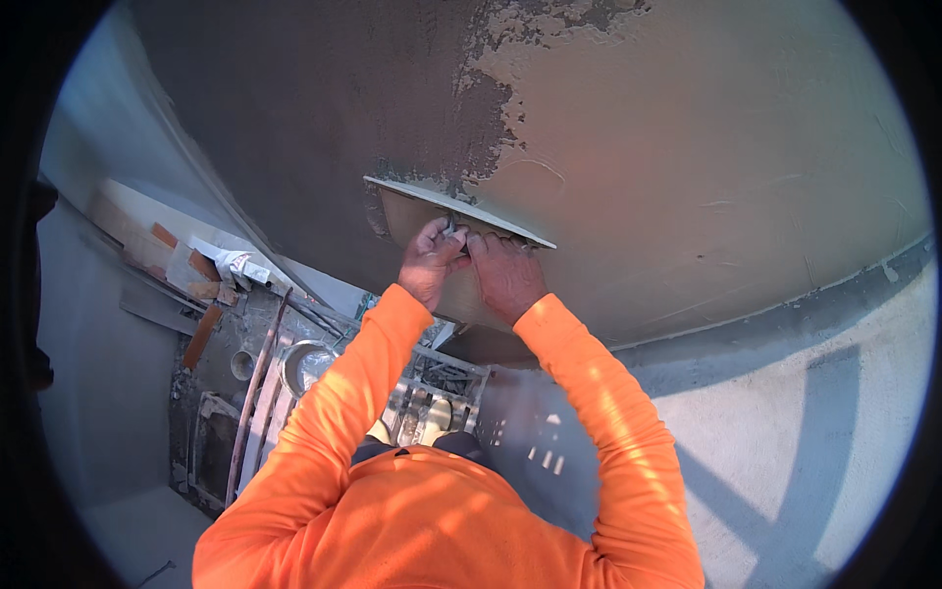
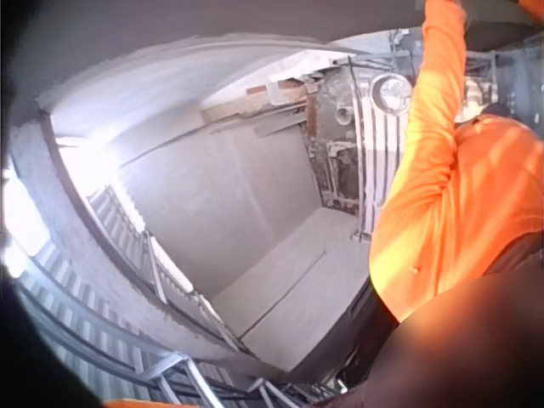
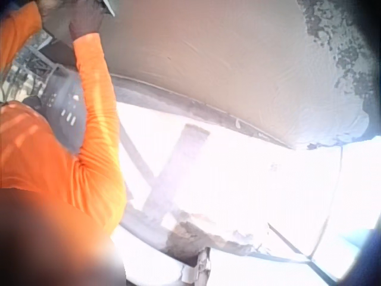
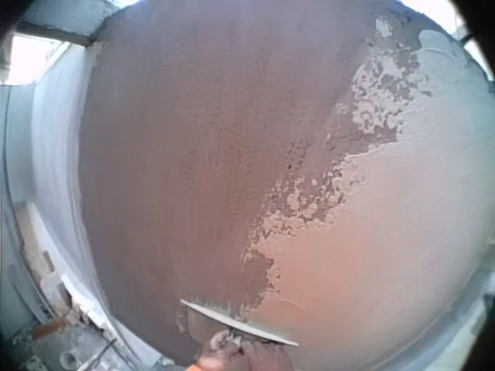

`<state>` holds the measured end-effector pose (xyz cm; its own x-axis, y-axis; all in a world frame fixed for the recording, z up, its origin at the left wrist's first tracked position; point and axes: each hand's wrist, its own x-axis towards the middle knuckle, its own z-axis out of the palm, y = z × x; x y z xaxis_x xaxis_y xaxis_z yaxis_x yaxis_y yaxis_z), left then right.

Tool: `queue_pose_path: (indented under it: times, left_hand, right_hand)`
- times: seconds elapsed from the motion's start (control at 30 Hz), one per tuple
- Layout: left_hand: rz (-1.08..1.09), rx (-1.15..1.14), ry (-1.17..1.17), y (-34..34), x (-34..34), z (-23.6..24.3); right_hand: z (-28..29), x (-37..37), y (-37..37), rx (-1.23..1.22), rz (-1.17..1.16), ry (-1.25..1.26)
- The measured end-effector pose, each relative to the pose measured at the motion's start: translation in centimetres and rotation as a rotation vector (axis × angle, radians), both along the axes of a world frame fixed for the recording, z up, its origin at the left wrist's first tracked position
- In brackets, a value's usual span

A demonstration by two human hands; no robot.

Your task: The person applies plaster to a curved wall using a trowel and hawk. They repeatedly scoop plaster from a bucket, spread it on the wall, and smooth the surface with consistent strokes.

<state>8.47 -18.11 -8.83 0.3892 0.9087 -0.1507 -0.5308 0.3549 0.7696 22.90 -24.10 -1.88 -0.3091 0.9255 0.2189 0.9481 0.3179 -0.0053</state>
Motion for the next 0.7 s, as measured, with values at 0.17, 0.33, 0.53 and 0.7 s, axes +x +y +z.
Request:
queue_pose_path:
  times: [0.17,0.33,0.53,0.7]
  left_hand:
    - [-0.096,0.215,0.045,-1.1,-2.4,5.6]
    - [-0.181,0.163,0.24,-5.1,-7.0,1.1]
    - [-0.025,-0.148,0.585,-11.5,-17.4,-16.9]
    - [0.164,-0.325,0.897,-17.5,-28.2,-31.8]
  right_hand:
    - [7.7,0.6,-0.4,0.156,0.076,0.068]
    - [15.8,1.0,-0.2,0.151,0.101,0.022]
    - [26.2,2.3,0.5,0.175,0.199,0.108]
    - [33.7,4.1,2.3,0.266,0.276,0.092]
